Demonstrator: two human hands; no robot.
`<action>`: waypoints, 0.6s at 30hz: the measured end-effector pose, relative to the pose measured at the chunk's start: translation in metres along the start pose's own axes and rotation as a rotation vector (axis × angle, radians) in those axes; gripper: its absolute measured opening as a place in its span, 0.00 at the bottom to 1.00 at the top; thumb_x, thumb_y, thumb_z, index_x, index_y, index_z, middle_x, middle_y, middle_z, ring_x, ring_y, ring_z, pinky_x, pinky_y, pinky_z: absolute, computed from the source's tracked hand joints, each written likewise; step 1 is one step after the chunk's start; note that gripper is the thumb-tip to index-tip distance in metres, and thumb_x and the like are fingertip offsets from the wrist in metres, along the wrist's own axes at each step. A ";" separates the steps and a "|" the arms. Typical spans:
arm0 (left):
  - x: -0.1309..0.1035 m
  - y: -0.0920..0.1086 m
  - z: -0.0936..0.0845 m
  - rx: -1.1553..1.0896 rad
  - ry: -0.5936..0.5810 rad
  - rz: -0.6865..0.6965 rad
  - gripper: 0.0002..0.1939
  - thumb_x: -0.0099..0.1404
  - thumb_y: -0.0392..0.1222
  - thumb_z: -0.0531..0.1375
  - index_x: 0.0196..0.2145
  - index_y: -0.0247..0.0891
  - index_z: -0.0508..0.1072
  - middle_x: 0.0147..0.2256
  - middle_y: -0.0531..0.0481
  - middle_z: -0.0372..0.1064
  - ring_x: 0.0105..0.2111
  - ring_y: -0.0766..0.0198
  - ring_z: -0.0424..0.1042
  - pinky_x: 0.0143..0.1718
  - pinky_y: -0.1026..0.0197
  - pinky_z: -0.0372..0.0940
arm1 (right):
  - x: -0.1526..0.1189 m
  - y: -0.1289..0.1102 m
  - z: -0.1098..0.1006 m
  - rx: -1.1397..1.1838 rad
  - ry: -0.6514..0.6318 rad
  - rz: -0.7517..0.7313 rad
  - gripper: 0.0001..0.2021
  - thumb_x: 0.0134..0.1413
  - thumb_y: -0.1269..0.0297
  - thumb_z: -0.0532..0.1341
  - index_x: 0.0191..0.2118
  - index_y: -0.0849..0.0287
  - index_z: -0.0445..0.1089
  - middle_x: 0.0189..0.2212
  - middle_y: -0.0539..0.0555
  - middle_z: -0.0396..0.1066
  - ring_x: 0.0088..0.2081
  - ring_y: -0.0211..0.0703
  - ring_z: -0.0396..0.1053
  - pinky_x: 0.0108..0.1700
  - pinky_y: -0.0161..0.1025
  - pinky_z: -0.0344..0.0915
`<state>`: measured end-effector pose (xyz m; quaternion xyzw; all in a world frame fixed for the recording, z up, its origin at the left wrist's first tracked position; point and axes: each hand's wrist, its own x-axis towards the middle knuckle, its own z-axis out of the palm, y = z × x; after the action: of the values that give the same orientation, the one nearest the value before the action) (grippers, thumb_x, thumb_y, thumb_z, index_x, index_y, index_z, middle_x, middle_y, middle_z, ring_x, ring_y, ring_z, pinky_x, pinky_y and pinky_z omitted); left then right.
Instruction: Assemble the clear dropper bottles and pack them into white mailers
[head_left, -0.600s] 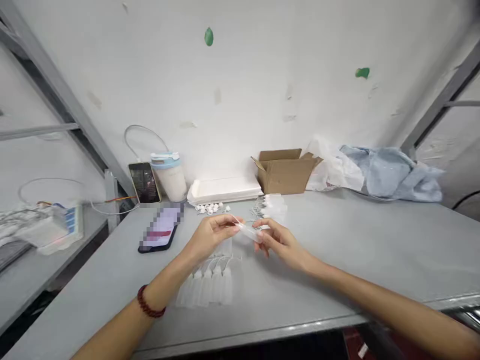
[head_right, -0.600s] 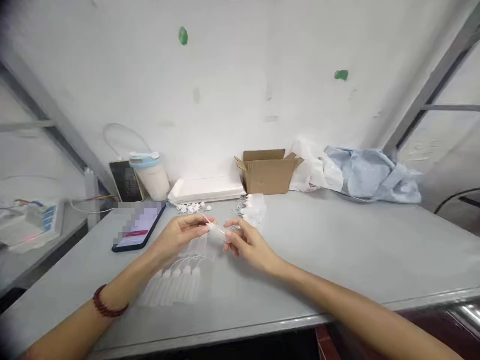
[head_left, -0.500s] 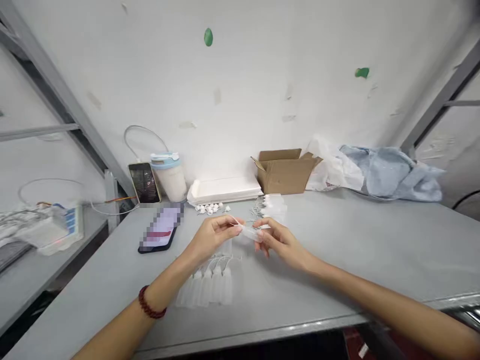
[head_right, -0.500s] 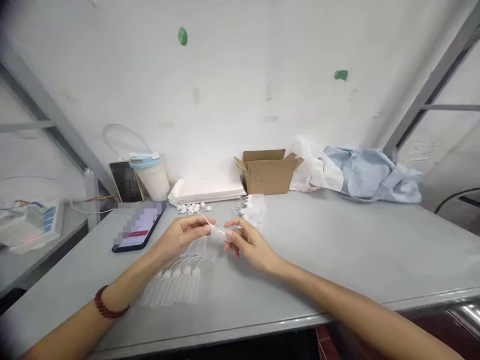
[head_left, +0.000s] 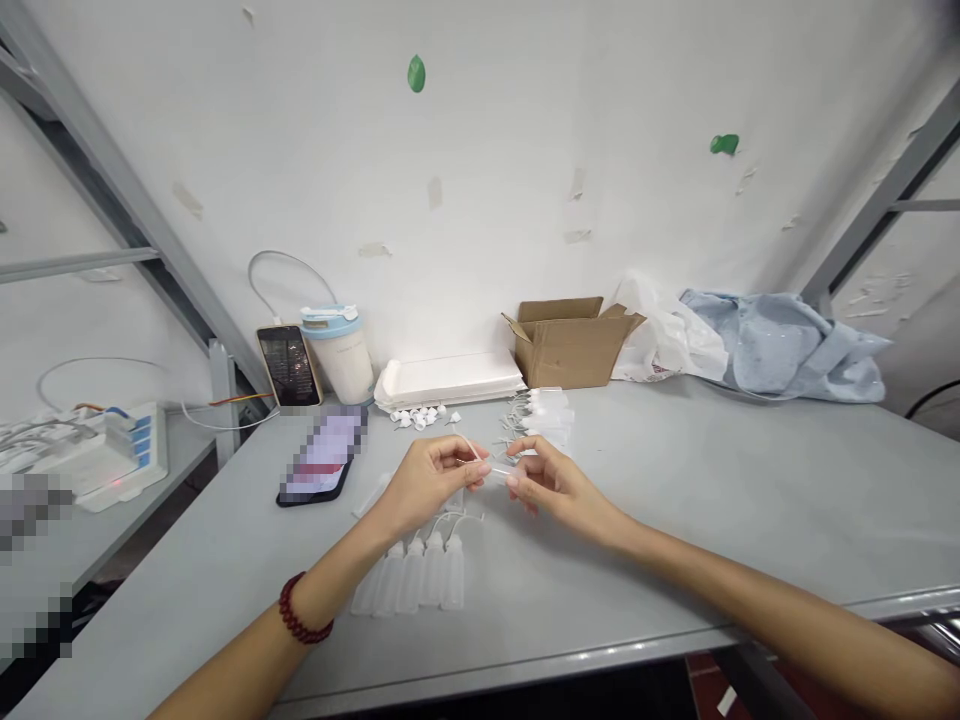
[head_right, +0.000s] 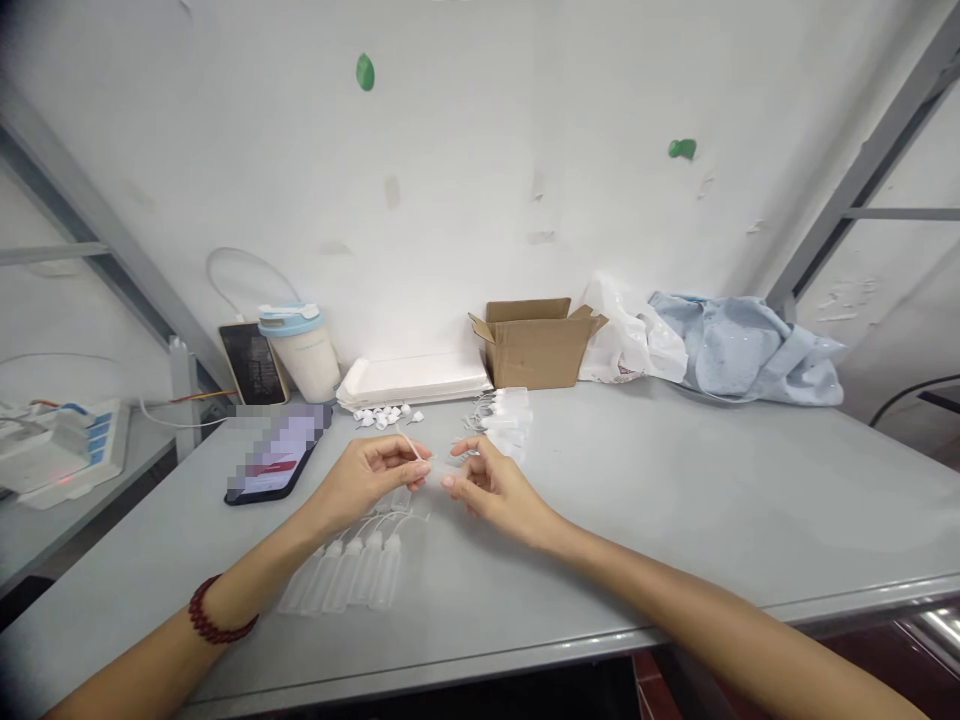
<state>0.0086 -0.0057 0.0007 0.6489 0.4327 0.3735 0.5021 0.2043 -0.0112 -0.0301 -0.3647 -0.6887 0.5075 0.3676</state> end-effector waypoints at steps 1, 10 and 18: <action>0.000 0.000 0.001 0.000 0.009 0.003 0.09 0.54 0.42 0.63 0.30 0.34 0.72 0.25 0.53 0.67 0.25 0.68 0.66 0.31 0.63 0.64 | 0.000 0.001 0.000 -0.051 0.017 -0.016 0.18 0.53 0.51 0.58 0.42 0.58 0.57 0.22 0.46 0.63 0.22 0.33 0.60 0.26 0.33 0.58; -0.003 0.002 0.007 -0.045 0.055 0.085 0.06 0.53 0.37 0.62 0.28 0.34 0.68 0.41 0.46 0.69 0.34 0.66 0.70 0.35 0.62 0.67 | -0.003 -0.007 0.001 -0.029 -0.080 0.018 0.16 0.59 0.50 0.50 0.41 0.58 0.58 0.21 0.46 0.66 0.17 0.32 0.60 0.22 0.32 0.57; -0.002 0.002 0.005 -0.071 0.071 0.031 0.11 0.48 0.38 0.66 0.31 0.33 0.71 0.37 0.47 0.70 0.36 0.63 0.71 0.42 0.59 0.66 | -0.001 -0.007 -0.002 0.114 -0.113 0.062 0.16 0.56 0.49 0.54 0.41 0.57 0.55 0.19 0.43 0.63 0.16 0.31 0.58 0.22 0.31 0.56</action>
<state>0.0129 -0.0094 0.0014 0.6236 0.4267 0.4192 0.5033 0.2057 -0.0123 -0.0224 -0.3353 -0.6668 0.5768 0.3322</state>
